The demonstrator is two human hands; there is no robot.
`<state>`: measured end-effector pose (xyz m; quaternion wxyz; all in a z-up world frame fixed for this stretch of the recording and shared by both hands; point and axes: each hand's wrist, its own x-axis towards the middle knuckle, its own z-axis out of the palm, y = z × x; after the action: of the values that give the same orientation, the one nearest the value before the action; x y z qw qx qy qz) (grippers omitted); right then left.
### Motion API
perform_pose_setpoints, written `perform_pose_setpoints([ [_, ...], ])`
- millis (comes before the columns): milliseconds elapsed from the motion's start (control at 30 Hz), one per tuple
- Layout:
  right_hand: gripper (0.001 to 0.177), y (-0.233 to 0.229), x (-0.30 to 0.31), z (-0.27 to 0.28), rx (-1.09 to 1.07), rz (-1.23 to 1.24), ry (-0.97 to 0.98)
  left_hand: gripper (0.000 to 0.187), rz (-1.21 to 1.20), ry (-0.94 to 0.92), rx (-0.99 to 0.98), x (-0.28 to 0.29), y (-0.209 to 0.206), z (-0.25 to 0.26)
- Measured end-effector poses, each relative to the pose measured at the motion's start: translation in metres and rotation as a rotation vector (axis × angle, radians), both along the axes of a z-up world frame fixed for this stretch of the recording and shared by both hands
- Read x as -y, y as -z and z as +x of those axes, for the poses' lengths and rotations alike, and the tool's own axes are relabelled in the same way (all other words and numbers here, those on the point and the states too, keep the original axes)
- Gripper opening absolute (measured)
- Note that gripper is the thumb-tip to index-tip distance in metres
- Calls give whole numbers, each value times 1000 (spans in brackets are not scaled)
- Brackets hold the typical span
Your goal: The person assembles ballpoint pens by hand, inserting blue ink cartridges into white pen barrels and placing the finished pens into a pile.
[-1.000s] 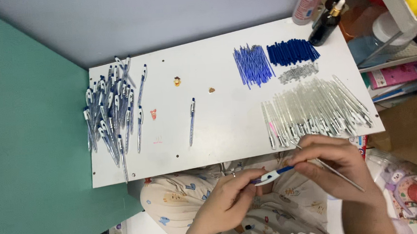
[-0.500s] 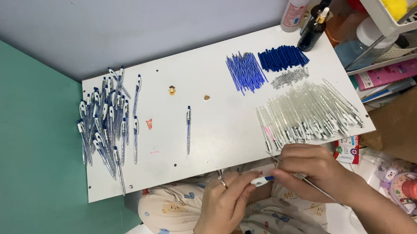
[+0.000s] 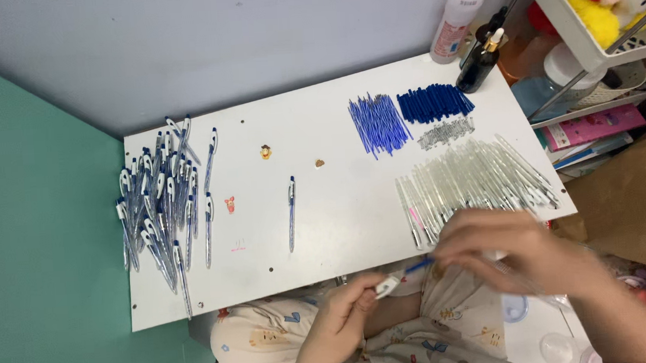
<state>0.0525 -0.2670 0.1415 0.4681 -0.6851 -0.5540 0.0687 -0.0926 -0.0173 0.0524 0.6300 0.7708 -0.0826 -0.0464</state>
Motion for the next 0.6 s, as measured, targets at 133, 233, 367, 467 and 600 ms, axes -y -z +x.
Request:
perform_pose_setpoints([
  [133, 11, 27, 23, 56, 155, 34, 373, 29, -229, -50, 10, -12, 10, 1],
  [233, 5, 74, 32, 112, 373, -45, 763, 17, -425, -85, 135, -15, 12, -5],
  [367, 8, 147, 46, 185, 480, -339, 837, 36, -439, -210, 228, -15, 20, -13],
  [467, 9, 164, 43, 207, 526, -469, 845, 32, -360, -327, 242, -15, 25, -14],
  [600, 12, 170, 35, 221, 584, -580, 873, 15, -353, -492, 214, -12, 39, -9],
])
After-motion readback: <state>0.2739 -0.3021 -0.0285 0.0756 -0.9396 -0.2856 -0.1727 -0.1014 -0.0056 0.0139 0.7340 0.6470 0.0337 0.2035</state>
